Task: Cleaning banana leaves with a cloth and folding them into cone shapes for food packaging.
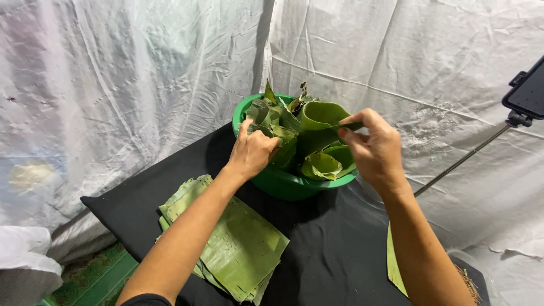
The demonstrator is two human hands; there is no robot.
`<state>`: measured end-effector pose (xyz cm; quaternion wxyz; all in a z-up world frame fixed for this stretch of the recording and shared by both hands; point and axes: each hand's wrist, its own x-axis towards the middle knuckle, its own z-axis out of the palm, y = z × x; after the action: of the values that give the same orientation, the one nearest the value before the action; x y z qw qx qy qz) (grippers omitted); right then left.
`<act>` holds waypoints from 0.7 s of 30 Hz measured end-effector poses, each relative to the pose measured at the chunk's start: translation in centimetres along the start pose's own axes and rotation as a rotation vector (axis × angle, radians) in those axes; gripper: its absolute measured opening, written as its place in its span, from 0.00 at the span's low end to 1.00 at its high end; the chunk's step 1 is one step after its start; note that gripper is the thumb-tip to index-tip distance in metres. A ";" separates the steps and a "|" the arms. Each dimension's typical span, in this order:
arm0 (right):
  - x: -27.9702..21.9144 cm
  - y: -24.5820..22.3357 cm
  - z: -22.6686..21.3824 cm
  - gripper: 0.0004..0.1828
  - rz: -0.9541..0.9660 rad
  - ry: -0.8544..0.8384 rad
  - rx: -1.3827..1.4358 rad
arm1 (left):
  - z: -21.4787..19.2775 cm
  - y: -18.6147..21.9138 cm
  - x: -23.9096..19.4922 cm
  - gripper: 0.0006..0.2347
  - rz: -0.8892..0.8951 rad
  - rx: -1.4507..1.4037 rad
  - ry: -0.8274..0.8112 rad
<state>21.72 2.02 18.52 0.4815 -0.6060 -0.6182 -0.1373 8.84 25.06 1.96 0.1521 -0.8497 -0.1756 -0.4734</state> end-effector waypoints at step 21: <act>0.9 -0.8 0.0 0.06 0.033 -0.167 0.072 | -1.5 -0.7 -0.8 0.04 -0.065 -0.042 -0.009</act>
<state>21.19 2.42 19.57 0.4519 -0.6077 -0.6506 -0.0560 7.03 24.94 2.04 0.1179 -0.8487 -0.1939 -0.4777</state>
